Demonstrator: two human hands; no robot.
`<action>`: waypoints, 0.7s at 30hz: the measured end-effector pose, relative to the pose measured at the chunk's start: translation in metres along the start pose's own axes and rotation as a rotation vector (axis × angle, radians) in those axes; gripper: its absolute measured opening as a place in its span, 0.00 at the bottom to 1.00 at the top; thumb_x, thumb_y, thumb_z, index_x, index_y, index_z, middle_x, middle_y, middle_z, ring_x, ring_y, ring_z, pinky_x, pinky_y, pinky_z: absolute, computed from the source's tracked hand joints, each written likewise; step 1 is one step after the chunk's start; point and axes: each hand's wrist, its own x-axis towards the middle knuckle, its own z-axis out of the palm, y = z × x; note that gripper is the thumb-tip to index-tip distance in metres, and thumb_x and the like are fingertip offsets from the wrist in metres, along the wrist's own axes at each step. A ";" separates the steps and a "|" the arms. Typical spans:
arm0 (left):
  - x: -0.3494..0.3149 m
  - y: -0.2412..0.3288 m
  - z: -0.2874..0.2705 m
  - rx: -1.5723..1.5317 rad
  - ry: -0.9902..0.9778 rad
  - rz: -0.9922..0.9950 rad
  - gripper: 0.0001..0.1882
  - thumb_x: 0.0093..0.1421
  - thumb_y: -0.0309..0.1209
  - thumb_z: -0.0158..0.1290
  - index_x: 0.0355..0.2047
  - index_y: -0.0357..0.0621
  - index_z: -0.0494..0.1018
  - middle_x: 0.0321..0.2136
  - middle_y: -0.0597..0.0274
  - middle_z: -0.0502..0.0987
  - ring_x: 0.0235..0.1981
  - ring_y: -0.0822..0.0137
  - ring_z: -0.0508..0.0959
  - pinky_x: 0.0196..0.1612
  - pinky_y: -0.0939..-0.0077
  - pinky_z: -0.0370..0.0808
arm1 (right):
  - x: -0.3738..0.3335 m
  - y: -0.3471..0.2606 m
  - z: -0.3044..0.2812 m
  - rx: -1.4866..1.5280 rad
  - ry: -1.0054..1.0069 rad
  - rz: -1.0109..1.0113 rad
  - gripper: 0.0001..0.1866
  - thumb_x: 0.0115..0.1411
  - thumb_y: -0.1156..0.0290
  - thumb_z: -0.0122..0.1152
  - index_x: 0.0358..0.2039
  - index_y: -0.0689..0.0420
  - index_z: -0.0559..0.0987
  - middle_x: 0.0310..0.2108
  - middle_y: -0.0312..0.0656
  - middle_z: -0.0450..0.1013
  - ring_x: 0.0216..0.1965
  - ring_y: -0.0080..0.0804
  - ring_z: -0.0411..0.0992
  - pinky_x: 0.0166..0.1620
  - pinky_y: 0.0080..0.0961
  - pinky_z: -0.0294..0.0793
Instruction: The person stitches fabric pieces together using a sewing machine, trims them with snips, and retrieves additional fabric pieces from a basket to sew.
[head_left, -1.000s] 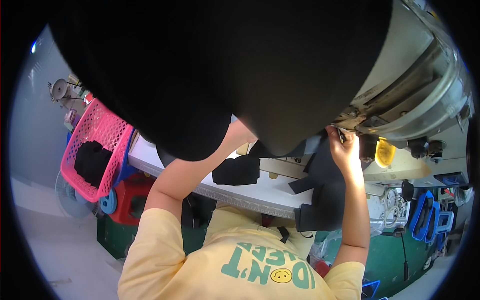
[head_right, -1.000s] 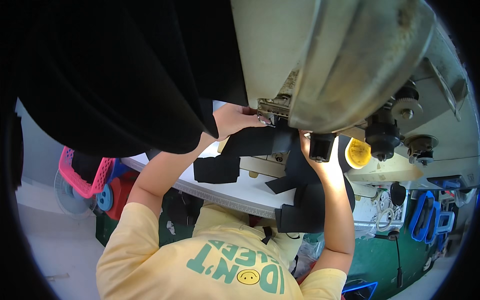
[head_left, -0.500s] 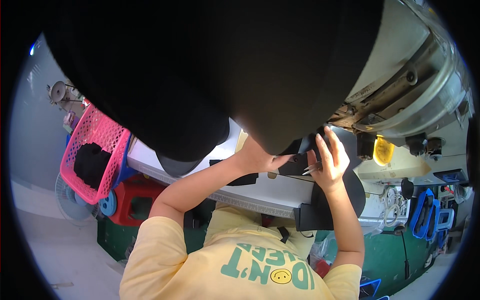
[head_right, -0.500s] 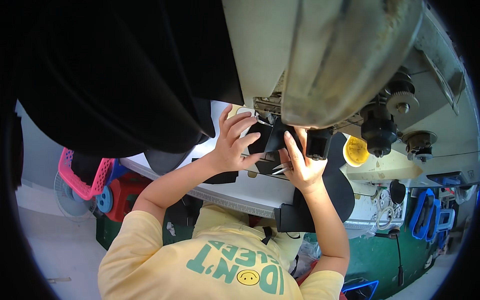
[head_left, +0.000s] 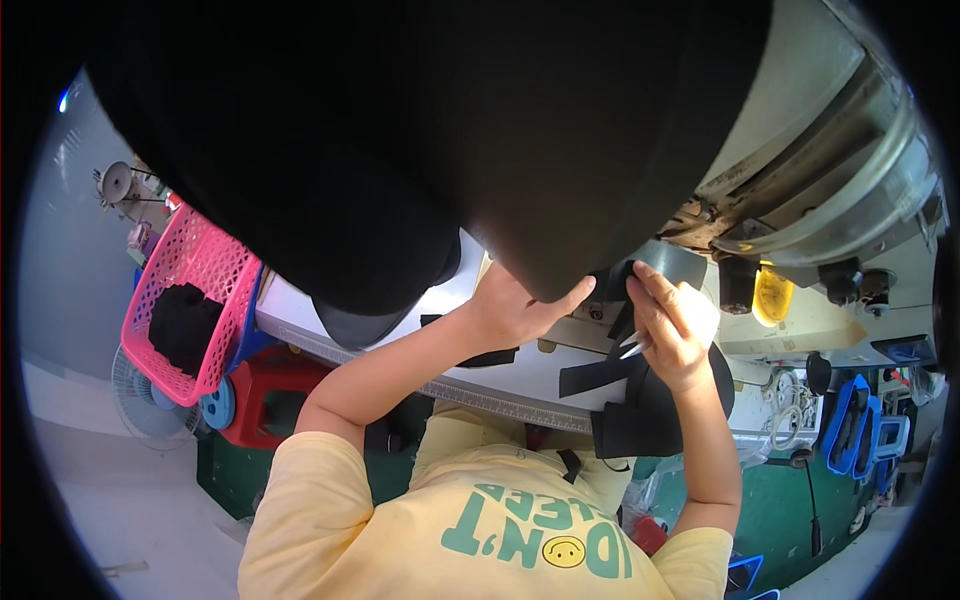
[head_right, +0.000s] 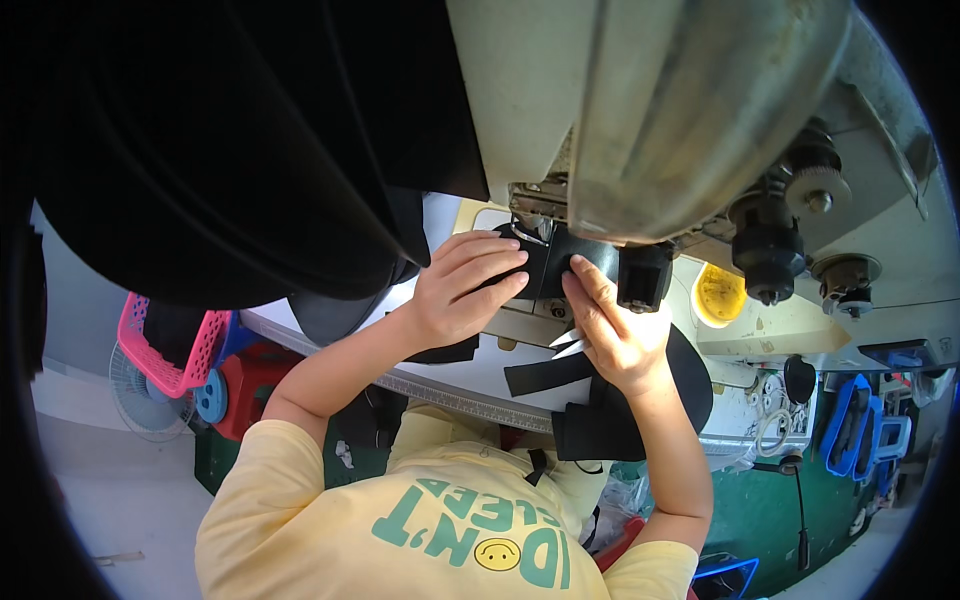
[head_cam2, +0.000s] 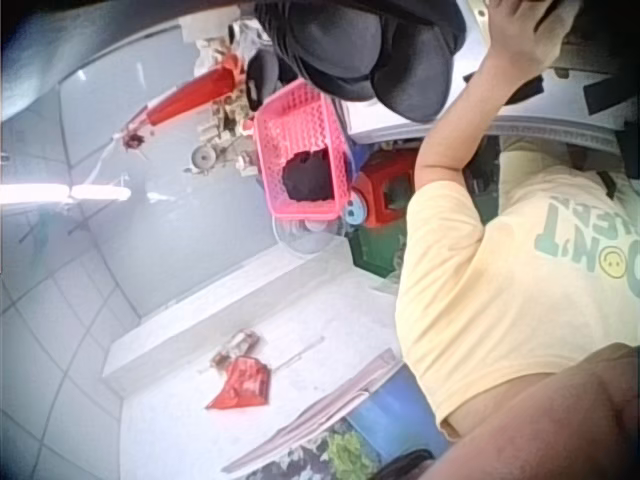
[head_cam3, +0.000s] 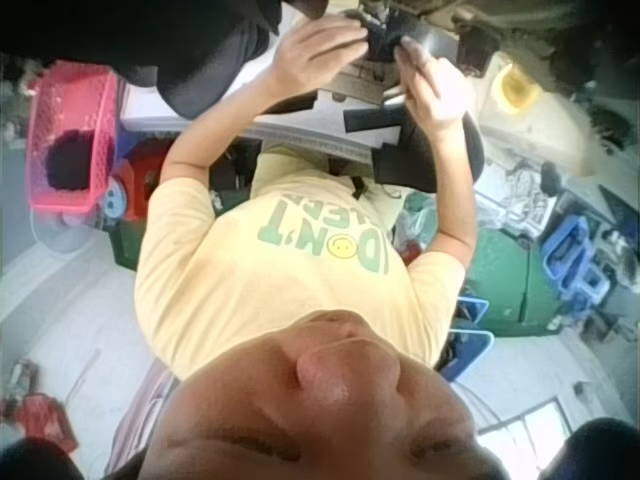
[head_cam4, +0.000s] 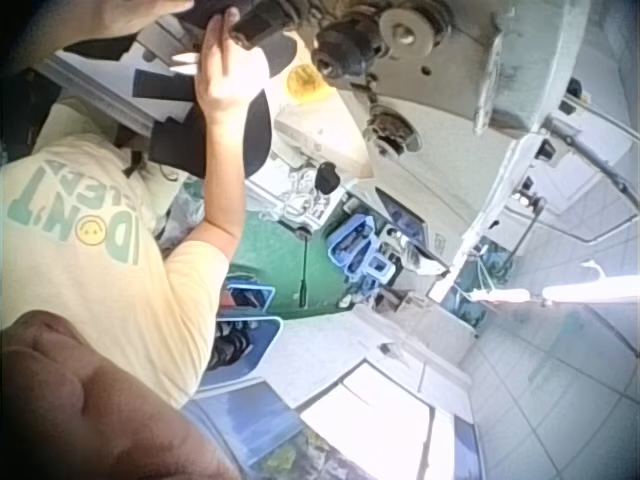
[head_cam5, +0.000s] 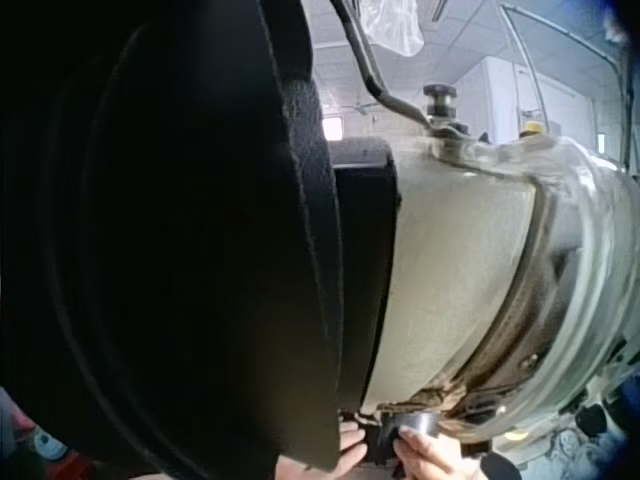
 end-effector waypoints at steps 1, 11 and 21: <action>0.003 0.000 0.000 -0.037 -0.011 -0.048 0.12 0.41 0.21 0.60 0.30 0.40 0.75 0.36 0.56 0.77 0.39 0.58 0.77 0.43 0.64 0.76 | 0.003 0.001 -0.002 0.002 -0.032 0.017 0.21 0.32 0.80 0.63 0.34 0.59 0.81 0.38 0.41 0.77 0.34 0.37 0.76 0.36 0.31 0.75; 0.011 -0.024 0.013 -0.056 -0.001 -0.129 0.15 0.39 0.17 0.58 0.31 0.38 0.75 0.31 0.56 0.75 0.32 0.55 0.76 0.34 0.68 0.75 | 0.022 0.013 -0.003 0.036 -0.217 0.237 0.29 0.38 0.83 0.60 0.45 0.47 0.77 0.35 0.38 0.75 0.27 0.34 0.74 0.30 0.28 0.74; -0.002 -0.029 0.005 0.150 -0.001 -0.052 0.20 0.42 0.19 0.56 0.40 0.43 0.74 0.25 0.61 0.72 0.25 0.60 0.74 0.29 0.72 0.71 | 0.010 -0.028 -0.003 0.264 -0.330 0.116 0.24 0.41 0.79 0.64 0.43 0.59 0.75 0.38 0.42 0.73 0.30 0.35 0.75 0.30 0.27 0.75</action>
